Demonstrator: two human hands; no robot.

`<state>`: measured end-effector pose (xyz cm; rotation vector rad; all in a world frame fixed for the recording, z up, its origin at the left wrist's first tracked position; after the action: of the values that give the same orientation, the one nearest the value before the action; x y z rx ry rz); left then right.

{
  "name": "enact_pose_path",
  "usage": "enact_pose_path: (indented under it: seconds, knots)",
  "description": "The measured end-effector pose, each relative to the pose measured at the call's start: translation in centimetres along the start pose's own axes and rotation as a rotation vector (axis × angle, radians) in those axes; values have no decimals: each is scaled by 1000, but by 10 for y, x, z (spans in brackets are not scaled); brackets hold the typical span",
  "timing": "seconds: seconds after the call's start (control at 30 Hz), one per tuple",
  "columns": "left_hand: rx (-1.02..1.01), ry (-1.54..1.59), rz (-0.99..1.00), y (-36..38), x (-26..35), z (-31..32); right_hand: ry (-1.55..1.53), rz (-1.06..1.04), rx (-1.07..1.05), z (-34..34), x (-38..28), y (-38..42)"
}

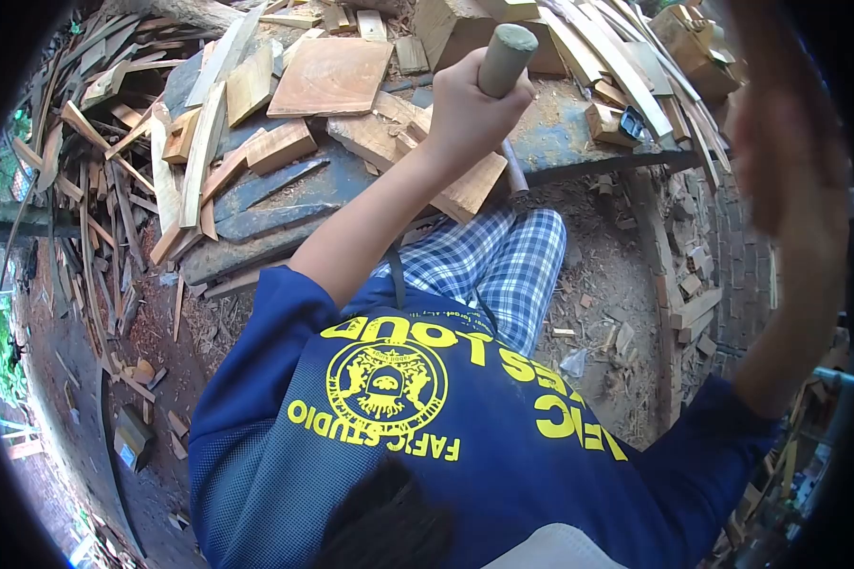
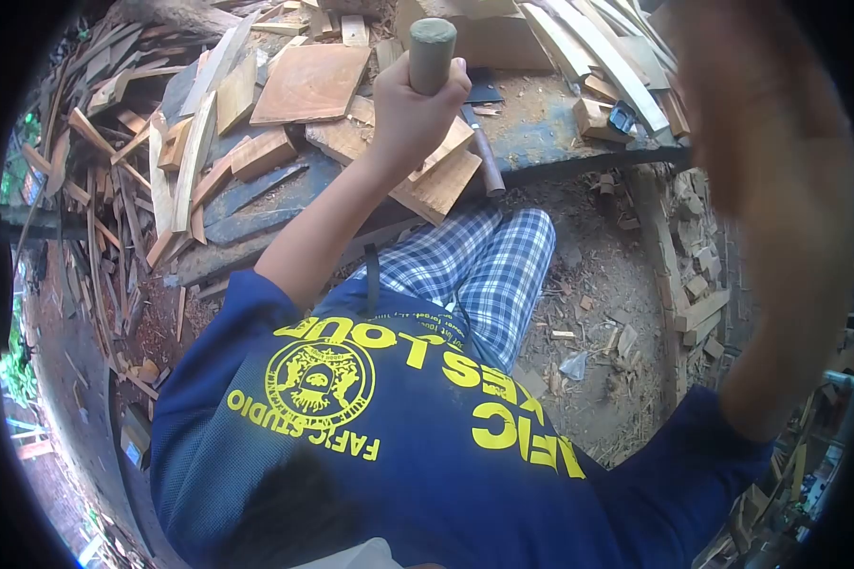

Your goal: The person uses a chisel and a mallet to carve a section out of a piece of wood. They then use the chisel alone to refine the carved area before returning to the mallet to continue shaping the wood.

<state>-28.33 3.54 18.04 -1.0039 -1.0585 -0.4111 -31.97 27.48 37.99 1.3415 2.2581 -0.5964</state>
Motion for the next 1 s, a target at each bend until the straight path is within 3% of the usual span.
enact_pose_path:
  seconds: [0.07,0.2,0.27,0.3,0.43,0.5,0.53,0.63,0.73,0.87,0.9,1.0]
  knots:
    - [5,21,-36,-1,-2,0,-218,211,102,-16,26,-13]
    - [21,0,-43,-1,-4,2,262,-649,135,50,-35,9]
    - [6,10,31,1,-7,7,236,-460,-295,108,-42,26]
    - [7,7,31,2,-7,6,202,-451,-369,109,-43,24]
    - [-15,2,5,2,-3,3,176,-531,-266,68,-48,21]
    - [-14,5,-15,1,-1,3,187,-362,78,24,-37,11]
    - [-8,8,13,0,2,3,191,-361,75,18,-53,9]
    - [-6,5,38,2,3,4,-162,-436,396,-14,-79,15]
    - [-16,26,74,6,-4,10,-298,-338,56,24,6,15]
    - [-76,12,95,13,5,13,331,-599,-137,85,-27,54]
    - [-86,23,73,14,4,15,231,-408,-212,73,-21,52]
    - [-50,5,106,15,0,17,-126,-140,-66,53,-4,72]
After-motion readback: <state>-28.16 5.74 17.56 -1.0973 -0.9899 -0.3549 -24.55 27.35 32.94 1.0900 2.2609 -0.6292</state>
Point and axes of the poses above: each hand's wrist, its own y-axis away from the middle knuckle, its own z-axis out of the palm, x = y × z, the point moved 7 cm from there along -y, towards the middle knuckle, and after that the axes turned 3 degrees about y, right-handed, at the moved point
